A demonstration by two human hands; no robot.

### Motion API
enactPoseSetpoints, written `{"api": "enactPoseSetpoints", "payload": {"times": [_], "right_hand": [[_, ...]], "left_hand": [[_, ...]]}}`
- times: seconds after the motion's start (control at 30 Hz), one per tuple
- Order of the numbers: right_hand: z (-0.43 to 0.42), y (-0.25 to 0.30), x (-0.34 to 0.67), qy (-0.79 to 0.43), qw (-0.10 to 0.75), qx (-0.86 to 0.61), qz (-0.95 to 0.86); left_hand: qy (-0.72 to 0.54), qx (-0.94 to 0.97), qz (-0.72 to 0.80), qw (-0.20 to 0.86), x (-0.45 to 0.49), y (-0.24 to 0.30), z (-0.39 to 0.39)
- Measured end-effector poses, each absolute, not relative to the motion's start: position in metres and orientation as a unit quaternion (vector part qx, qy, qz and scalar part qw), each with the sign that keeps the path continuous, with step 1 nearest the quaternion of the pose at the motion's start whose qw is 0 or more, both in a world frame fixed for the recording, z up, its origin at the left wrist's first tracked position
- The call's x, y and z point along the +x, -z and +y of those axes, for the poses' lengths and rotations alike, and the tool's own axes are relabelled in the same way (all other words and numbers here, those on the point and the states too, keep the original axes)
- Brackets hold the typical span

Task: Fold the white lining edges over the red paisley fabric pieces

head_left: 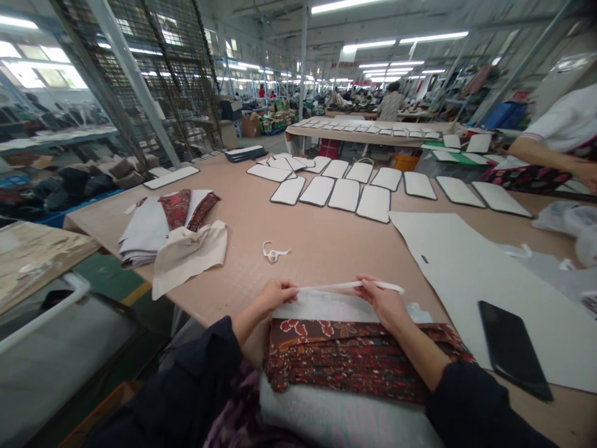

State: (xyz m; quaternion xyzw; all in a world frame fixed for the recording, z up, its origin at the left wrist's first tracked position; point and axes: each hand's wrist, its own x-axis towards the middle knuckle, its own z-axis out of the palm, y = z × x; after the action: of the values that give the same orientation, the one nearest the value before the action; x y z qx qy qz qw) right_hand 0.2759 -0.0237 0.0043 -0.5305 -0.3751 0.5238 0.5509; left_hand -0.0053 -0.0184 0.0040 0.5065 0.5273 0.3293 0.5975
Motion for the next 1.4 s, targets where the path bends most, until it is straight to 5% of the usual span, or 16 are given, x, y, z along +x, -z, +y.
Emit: {"api": "enactPoseSetpoints", "payload": {"times": [0.17, 0.43, 1.2, 1.4], "right_hand": [[-0.042, 0.007, 0.300, -0.342, 0.341, -0.632, -0.606], [-0.042, 0.008, 0.309, -0.176, 0.195, -0.670, -0.694], [-0.042, 0.012, 0.321, -0.170, 0.162, -0.682, -0.692], [-0.042, 0.010, 0.318, -0.162, 0.170, -0.698, -0.677]], "left_hand": [[-0.279, 0.562, 0.618, 0.474, -0.022, 0.006, -0.014], [-0.243, 0.655, 0.633, 0.333, -0.019, 0.014, -0.006], [-0.182, 0.694, 0.654, 0.240, -0.006, 0.006, -0.014], [-0.073, 0.789, 0.608, 0.057, 0.003, -0.008, -0.026]]}}
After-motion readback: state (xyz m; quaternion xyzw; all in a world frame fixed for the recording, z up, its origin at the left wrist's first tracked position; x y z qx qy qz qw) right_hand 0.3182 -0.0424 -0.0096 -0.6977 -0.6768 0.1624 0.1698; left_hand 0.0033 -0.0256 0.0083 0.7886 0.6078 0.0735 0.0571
